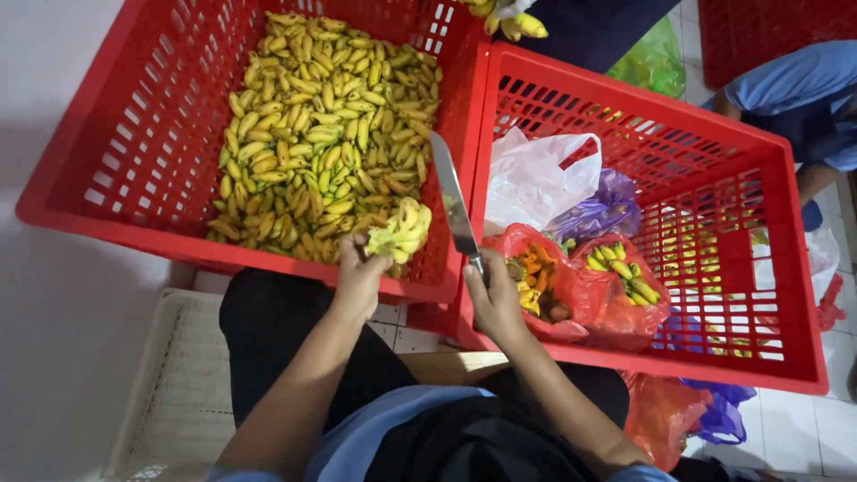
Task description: Sorting and cutting small bananas from bunches into plastic bags and crates.
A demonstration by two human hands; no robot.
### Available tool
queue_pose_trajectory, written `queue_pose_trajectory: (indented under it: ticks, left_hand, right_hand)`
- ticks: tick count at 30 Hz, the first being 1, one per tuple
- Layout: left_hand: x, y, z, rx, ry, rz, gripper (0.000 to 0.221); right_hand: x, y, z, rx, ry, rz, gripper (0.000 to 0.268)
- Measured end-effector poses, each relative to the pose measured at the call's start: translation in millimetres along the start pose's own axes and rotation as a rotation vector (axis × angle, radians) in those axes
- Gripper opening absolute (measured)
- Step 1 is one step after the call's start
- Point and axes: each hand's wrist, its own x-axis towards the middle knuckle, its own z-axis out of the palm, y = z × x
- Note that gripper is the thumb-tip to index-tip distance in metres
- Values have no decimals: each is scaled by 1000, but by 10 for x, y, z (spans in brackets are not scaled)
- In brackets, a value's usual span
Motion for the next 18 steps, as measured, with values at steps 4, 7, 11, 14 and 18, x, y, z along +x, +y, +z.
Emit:
queue_pose_trajectory:
  ticks: [4,7,11,14,18]
  left_hand:
    - [321,-314,-146,105,68,2,53]
    - [456,-264,-126,103,122,34,51]
    - [339,-133,-171,76,63,-1,51]
    - [199,57,-79,63,4,41,48]
    - [52,225,-89,32,-123,91,46]
  right_hand:
    - [7,38,103,-12,-10,-2,22]
    - [69,5,121,-32,-16,4,21]
    - [199,221,178,7,-17,50,25]
    - [475,167,161,75,0,39,24]
    - [975,174,273,310,10,18,24]
